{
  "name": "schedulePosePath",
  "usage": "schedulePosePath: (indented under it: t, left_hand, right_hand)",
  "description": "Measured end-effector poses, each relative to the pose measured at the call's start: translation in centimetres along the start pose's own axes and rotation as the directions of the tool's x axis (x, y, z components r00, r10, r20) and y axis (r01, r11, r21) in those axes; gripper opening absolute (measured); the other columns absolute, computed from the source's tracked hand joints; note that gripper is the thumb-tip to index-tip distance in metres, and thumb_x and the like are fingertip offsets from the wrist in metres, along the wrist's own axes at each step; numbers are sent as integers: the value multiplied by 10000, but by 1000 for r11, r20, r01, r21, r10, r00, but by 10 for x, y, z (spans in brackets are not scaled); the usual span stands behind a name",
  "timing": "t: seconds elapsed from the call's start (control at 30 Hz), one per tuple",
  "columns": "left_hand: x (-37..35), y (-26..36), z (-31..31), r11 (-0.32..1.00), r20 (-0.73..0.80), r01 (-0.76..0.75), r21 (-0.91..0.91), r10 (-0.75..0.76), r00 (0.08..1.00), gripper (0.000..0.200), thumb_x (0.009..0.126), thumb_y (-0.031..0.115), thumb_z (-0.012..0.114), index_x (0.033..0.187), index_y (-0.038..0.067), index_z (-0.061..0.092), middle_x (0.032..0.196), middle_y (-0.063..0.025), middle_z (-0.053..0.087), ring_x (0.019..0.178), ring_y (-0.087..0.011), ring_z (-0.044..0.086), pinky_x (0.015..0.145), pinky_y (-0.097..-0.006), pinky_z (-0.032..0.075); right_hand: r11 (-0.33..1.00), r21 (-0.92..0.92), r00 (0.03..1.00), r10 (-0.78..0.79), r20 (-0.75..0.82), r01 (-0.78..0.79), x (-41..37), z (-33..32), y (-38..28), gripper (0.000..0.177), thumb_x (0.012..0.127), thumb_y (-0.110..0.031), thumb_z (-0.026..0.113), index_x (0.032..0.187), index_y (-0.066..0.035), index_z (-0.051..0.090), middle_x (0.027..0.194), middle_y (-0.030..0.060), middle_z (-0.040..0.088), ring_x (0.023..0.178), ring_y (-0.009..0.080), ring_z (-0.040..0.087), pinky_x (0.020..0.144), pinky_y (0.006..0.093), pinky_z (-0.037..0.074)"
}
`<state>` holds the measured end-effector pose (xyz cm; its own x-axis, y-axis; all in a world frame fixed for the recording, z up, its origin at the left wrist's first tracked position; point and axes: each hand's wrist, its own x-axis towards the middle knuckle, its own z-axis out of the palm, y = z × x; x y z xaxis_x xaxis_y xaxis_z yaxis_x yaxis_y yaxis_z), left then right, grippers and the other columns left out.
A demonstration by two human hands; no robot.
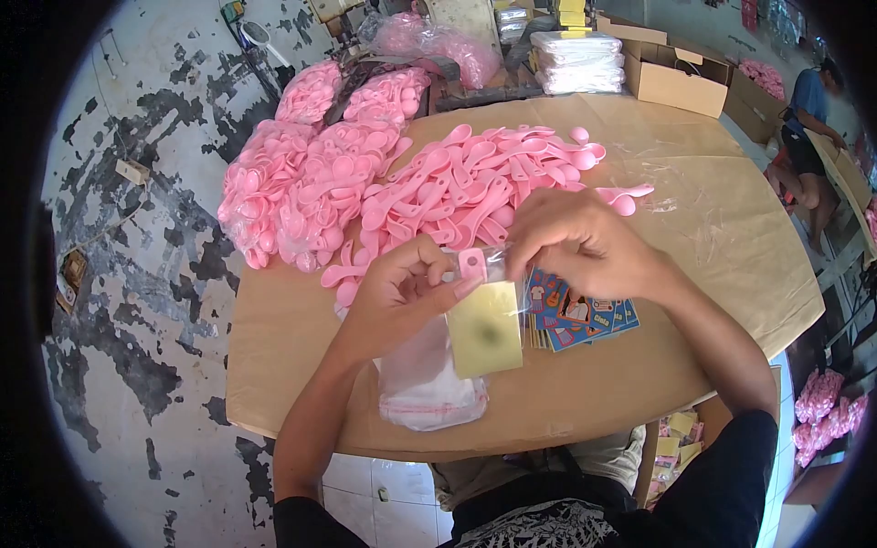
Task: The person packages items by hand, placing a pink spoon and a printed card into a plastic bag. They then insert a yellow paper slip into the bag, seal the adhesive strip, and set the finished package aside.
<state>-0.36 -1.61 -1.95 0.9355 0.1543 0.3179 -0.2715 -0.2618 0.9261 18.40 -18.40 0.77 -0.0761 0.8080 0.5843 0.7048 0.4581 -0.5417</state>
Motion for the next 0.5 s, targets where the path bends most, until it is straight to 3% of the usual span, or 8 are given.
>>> schedulePosePath:
  t: [0.03,0.13,0.23,0.27,0.37,0.4,0.5]
  left_hand:
    - [1,-1,1,998,-12,23,-50,-24,1000,265,882,56,662,780,58,417,823,38,448,735,-19,520,654,-193,466]
    - [0,0,-3,986,0,29,-166,-29,1000,281,857,25,680,822,74,406,835,34,449,833,-45,575,693,-205,496]
    - [0,7,-2,976,31,49,-214,-43,999,322,822,-19,700,878,81,399,868,26,460,906,-86,605,743,-232,529]
    - [-1,9,-1,973,44,65,-221,-57,997,343,810,-33,706,894,83,395,880,24,463,922,-100,610,759,-242,540]
    - [1,-3,-1,980,50,44,-196,-35,998,365,794,-45,714,908,79,390,945,5,498,997,-124,607,793,-263,555]
    - [1,-4,0,980,51,28,-199,-18,999,361,794,-42,716,914,78,398,964,-1,508,1006,-123,602,794,-260,553]
    - [2,1,0,979,63,5,-205,8,998,348,800,-24,719,960,75,426,1027,-19,539,1028,-123,593,797,-259,544]
  right_hand:
    - [998,-52,999,-37,19,38,-1,-6,2,112,723,24,579,771,-16,672,818,59,680,823,214,590,794,340,467]
    - [963,217,969,195,-151,-159,-5,-11,3,133,823,-35,598,948,-10,635,846,67,656,798,173,589,745,316,472]
    - [825,331,878,478,24,-458,-2,1,-28,207,914,-72,555,1110,-7,546,877,69,641,828,121,590,728,294,474]
    - [884,231,909,417,9,-407,-8,14,-25,236,934,-183,615,1084,-16,542,762,44,645,715,77,594,647,245,475]
    - [750,331,799,601,17,-572,-7,27,-38,266,890,-173,681,1064,-25,545,737,33,638,661,49,572,598,224,464]
    - [704,378,766,643,21,-601,-6,25,-41,223,858,-162,721,965,-24,582,708,5,618,658,29,558,579,209,451]
    - [804,316,852,524,24,-504,-13,19,-33,186,855,-153,724,830,-14,603,685,-18,593,642,31,541,563,202,434]
